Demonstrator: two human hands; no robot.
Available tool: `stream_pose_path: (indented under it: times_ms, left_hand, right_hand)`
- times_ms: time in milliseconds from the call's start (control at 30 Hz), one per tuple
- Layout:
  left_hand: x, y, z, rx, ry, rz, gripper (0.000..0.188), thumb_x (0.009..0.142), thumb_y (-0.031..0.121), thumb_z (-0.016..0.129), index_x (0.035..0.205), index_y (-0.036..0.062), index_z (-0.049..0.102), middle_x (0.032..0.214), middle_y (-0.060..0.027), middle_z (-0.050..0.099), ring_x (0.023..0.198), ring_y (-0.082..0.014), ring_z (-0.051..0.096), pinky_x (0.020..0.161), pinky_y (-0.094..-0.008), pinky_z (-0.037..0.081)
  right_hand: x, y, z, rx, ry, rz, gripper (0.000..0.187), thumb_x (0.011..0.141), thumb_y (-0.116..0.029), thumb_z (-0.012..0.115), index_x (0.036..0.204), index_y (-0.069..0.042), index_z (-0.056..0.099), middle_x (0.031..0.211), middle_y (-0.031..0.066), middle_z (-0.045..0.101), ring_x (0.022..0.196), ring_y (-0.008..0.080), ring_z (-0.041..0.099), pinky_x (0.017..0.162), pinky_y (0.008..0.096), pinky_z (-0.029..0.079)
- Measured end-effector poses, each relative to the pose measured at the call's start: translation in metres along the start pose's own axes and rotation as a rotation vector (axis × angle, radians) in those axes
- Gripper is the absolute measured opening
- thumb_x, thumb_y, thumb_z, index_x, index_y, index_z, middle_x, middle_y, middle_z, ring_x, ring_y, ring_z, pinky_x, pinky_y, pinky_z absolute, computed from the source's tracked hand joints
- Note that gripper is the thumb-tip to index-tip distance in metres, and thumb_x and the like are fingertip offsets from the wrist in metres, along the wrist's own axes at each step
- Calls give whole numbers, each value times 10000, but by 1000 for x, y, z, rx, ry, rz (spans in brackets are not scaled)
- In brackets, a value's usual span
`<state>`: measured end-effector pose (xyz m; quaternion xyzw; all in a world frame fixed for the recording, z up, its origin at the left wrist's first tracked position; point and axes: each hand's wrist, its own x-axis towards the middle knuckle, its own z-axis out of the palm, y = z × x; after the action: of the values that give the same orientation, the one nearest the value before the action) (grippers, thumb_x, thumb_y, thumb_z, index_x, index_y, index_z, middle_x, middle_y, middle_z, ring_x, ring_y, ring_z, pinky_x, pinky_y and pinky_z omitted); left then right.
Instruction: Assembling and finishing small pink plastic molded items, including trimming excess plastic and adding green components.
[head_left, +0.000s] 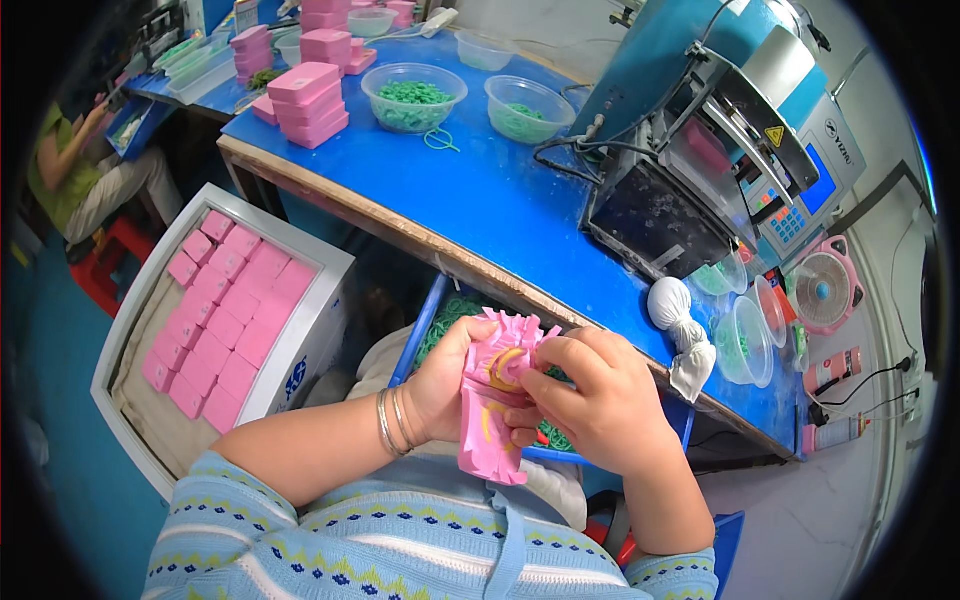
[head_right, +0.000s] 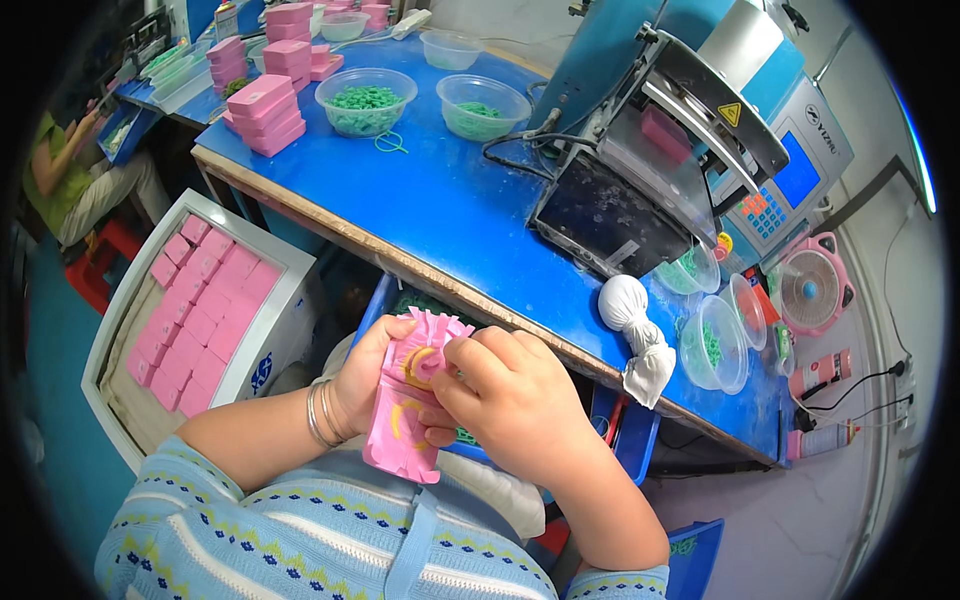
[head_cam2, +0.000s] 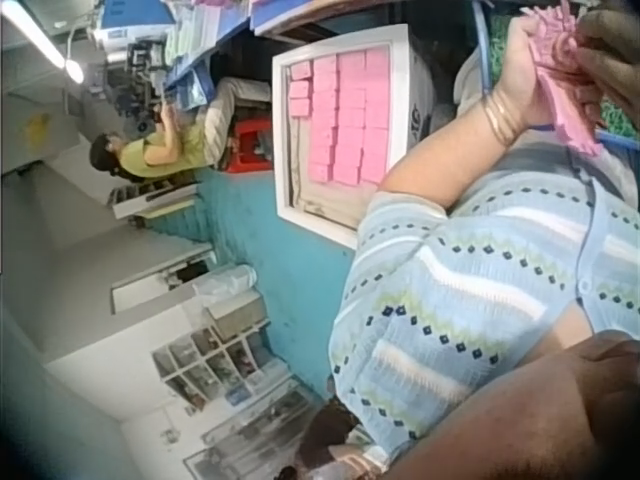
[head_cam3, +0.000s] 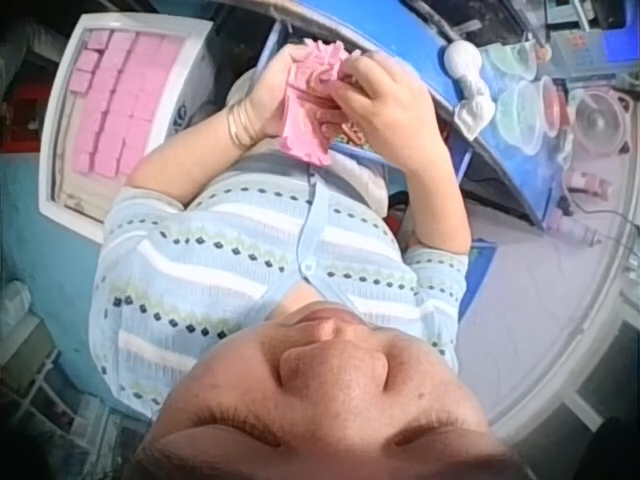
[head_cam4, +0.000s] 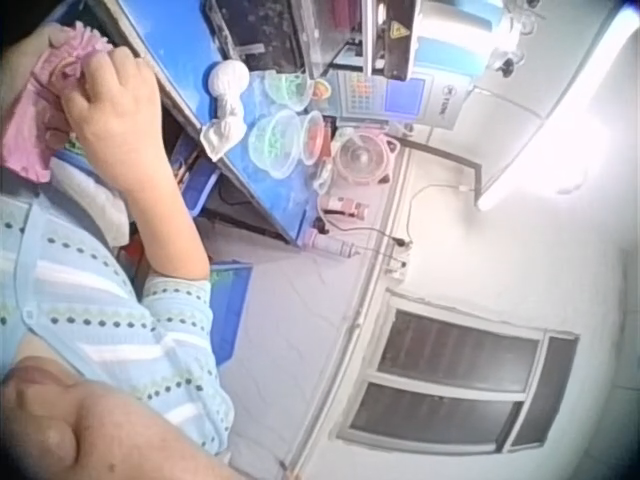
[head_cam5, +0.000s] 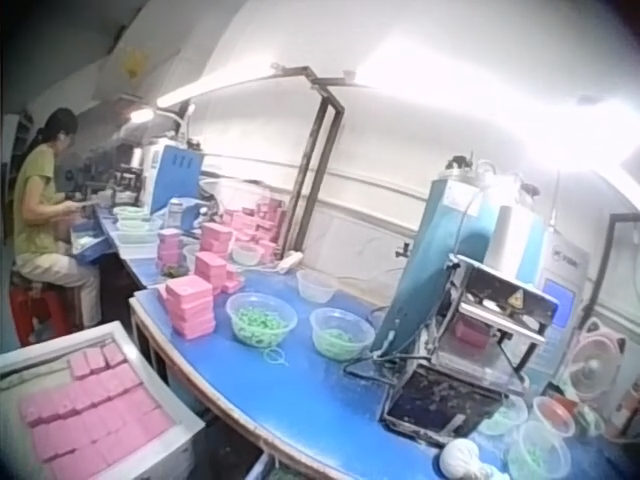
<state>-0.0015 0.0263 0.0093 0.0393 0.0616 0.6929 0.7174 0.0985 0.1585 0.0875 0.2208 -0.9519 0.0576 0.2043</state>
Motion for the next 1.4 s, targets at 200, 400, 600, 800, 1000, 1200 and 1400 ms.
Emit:
stream_pose_path:
  times_ms: [200,400,600,800,1000,1200,1400]
  left_hand:
    - [0,-3,3,107,106,92,488,827,479,337,1068,99,527,932,-120,578,707,-210,522,655,-355,434]
    - [2,-1,2,58,-1,10,478,847,482,296,953,79,530,781,-82,527,635,-228,486,657,-409,432]
    - [4,-1,-5,98,-175,-60,354,824,365,472,988,59,535,765,-77,534,656,-204,519,689,-420,452]
    - [-3,1,18,483,-96,47,427,792,286,607,1113,32,485,902,-57,556,817,-157,561,802,-323,460]
    - [-10,7,34,1237,92,308,332,749,115,711,1029,17,563,934,-51,569,881,-122,554,775,-254,467]
    - [-17,8,46,1774,-95,409,169,781,148,651,889,33,590,760,-77,497,695,-201,505,625,-313,421]
    - [-16,11,46,1832,-72,433,186,750,130,688,884,37,598,751,-59,522,710,-179,508,617,-281,401]
  right_hand:
    - [5,-12,-4,-120,-117,5,220,569,-211,632,739,-76,594,802,33,492,765,184,506,641,306,404]
    - [-5,-2,9,-69,41,19,213,577,-203,654,739,-74,605,875,32,541,886,201,527,737,323,406]
    - [-21,-12,33,241,366,403,351,586,-107,775,882,-52,594,1050,83,519,980,228,522,797,348,408]
    - [-30,-6,36,940,359,614,292,641,-78,763,868,-13,591,950,96,542,960,201,519,824,308,410]
    - [-39,-11,22,894,506,679,255,645,-69,759,708,-30,516,740,27,490,697,117,456,631,239,370]
    - [-53,-1,22,1015,232,415,234,699,-164,716,716,-14,537,671,66,492,605,153,459,553,272,364]
    - [-45,-16,23,955,392,542,110,769,-86,612,776,0,545,730,98,532,634,192,494,581,296,395]
